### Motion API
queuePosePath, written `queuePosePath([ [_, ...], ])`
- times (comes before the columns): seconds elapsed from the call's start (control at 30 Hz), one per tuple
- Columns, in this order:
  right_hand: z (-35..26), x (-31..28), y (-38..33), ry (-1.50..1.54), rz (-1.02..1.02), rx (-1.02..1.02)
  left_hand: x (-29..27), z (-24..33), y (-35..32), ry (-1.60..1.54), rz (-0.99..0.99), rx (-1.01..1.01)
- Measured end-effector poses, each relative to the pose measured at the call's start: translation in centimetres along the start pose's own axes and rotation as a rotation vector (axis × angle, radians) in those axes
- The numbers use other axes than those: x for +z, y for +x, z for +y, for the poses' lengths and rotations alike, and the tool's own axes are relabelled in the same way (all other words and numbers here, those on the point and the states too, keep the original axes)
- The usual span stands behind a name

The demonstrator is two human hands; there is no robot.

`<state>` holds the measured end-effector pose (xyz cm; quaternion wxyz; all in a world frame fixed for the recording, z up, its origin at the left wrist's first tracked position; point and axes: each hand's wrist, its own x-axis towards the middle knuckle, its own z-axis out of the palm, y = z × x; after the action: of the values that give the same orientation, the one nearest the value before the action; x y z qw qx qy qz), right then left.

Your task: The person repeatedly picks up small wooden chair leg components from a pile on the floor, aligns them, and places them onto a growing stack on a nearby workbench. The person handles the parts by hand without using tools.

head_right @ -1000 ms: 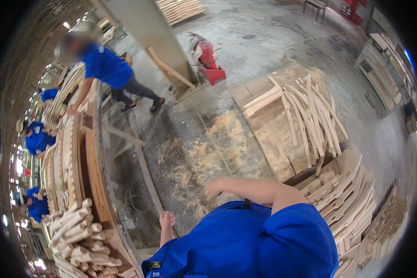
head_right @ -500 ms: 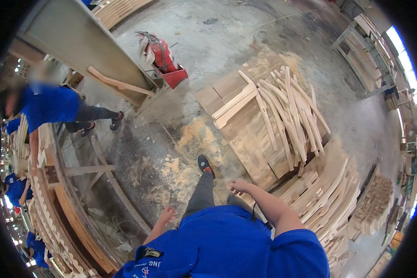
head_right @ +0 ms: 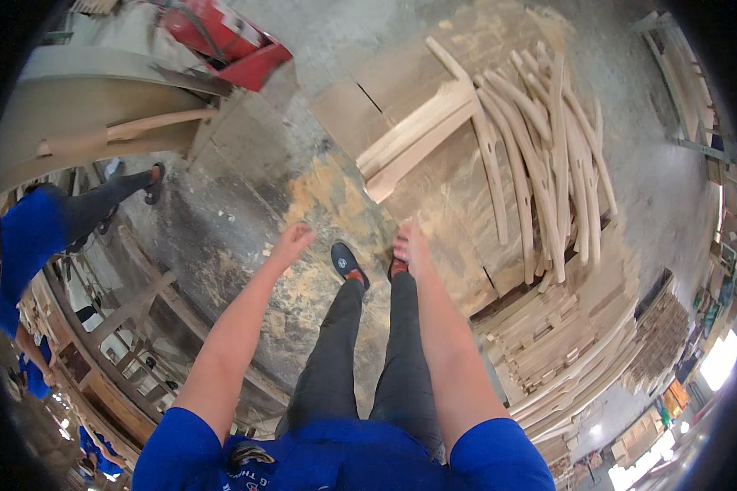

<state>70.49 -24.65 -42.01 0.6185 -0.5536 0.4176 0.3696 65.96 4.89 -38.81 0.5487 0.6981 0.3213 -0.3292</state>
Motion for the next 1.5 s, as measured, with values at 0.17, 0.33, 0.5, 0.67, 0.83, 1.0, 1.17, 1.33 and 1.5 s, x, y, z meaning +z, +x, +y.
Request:
queuePosePath([
  [0.17, -8.2, -3.2, 12.7, 0.082, 0.128, -0.210, 8.7, -0.8, 8.2, -0.479, -0.024, -0.447],
  [0.33, -16.5, -7.2, 22.4, 0.311, 0.137, -0.339, 16.8, -5.6, 10.9, -0.159, -0.346, -0.307],
  [0.5, -19.7, -7.1, 29.2, 0.406, 0.141, -0.363, 20.2, -3.0, 13.2, -0.499, -0.397, -0.374],
  [0.67, -21.7, -5.8, 33.3, 0.471, 0.049, -0.554, 21.2, -0.6, 18.2, -0.738, -0.375, -0.325],
  [0.83, -21.1, -6.9, 34.3, 0.199, 0.076, -0.526, 22.9, 1.8, 19.6, -0.877, -0.370, -0.382],
  [1.0, -15.8, -10.4, 33.0, 0.100, 0.128, -0.373, 24.8, 6.0, 20.6, -1.247, -0.264, -0.434],
  [1.17, -8.4, -13.2, 29.5, 0.361, -0.113, -0.145, 25.8, 6.3, 21.4, -1.549, 0.058, -0.540],
  [1.33, -4.9, -13.6, 24.3, 0.043, -0.361, 0.350, 23.9, -0.3, 17.8, -1.696, -0.150, -0.384],
  [1.5, -1.6, -3.5, 17.2, -0.388, -0.733, 0.666, 21.6, -7.3, 12.8, -1.594, 0.072, -0.462],
])
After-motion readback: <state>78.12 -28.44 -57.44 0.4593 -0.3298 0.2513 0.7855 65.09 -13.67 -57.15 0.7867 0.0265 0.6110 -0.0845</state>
